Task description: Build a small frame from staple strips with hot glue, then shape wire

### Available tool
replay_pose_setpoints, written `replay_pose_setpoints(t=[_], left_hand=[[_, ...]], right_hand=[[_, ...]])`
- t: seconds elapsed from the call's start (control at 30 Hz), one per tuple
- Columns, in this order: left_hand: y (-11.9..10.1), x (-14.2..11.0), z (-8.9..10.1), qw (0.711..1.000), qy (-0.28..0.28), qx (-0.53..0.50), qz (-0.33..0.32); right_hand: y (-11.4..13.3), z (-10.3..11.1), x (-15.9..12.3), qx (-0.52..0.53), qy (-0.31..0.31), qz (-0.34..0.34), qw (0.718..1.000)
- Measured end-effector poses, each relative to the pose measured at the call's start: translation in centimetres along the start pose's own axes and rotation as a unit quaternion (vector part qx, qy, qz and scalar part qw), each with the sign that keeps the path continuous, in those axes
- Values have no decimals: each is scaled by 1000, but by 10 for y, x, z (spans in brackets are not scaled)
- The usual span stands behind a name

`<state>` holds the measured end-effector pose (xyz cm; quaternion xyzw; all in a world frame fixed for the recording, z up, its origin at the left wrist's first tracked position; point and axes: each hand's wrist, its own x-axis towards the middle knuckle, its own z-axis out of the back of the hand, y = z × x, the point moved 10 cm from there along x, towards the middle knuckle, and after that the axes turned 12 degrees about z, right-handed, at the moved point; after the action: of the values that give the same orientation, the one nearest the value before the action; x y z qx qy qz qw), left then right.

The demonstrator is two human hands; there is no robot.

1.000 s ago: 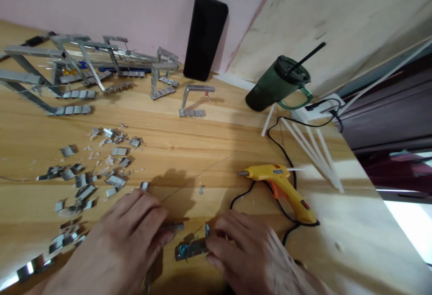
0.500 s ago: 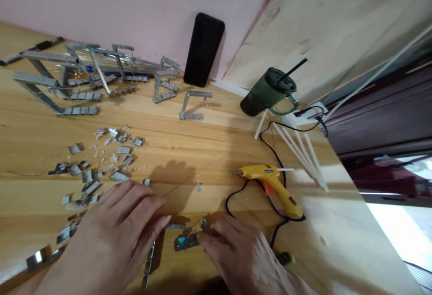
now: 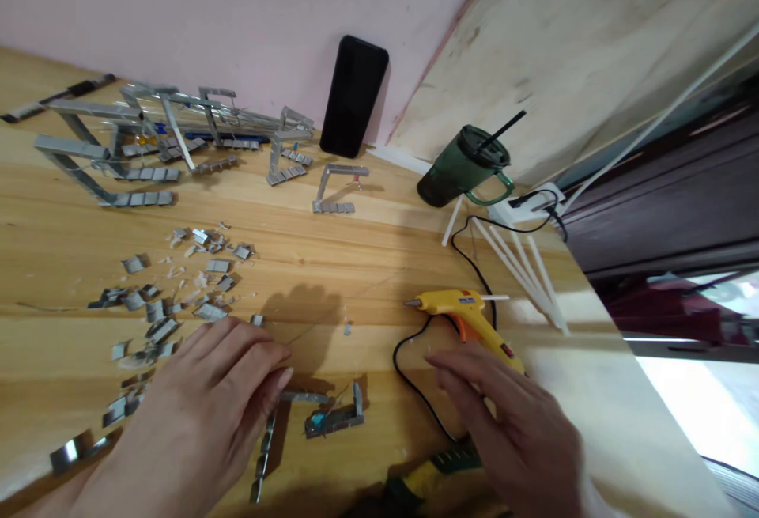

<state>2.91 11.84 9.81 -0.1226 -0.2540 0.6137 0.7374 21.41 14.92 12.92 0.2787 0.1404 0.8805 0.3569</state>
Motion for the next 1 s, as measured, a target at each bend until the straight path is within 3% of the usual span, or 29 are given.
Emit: replay_pose_setpoints(t=[0.1, 0.27, 0.37, 0.6, 0.8, 1.0], left_hand=[[-2, -1, -6, 1000, 19, 6, -1], [-6, -4, -25, 997, 59, 40, -9], [-7, -7, -37, 995, 89, 43, 2], [-4, -9, -48, 993, 112, 38, 21], [-5, -12, -38, 997, 73, 0, 20], [-12, -14, -26, 998, 34, -55, 1]], right_hand=[[-8, 3, 1, 19, -4, -37, 999], [-8, -44, -11, -10, 136, -73, 988], [-2, -69, -18, -48, 176, -74, 980], [1, -90, -22, -61, 231, -127, 963], [-3, -89, -25, -49, 220, -132, 965], [0, -72, -21, -10, 123, -95, 988]])
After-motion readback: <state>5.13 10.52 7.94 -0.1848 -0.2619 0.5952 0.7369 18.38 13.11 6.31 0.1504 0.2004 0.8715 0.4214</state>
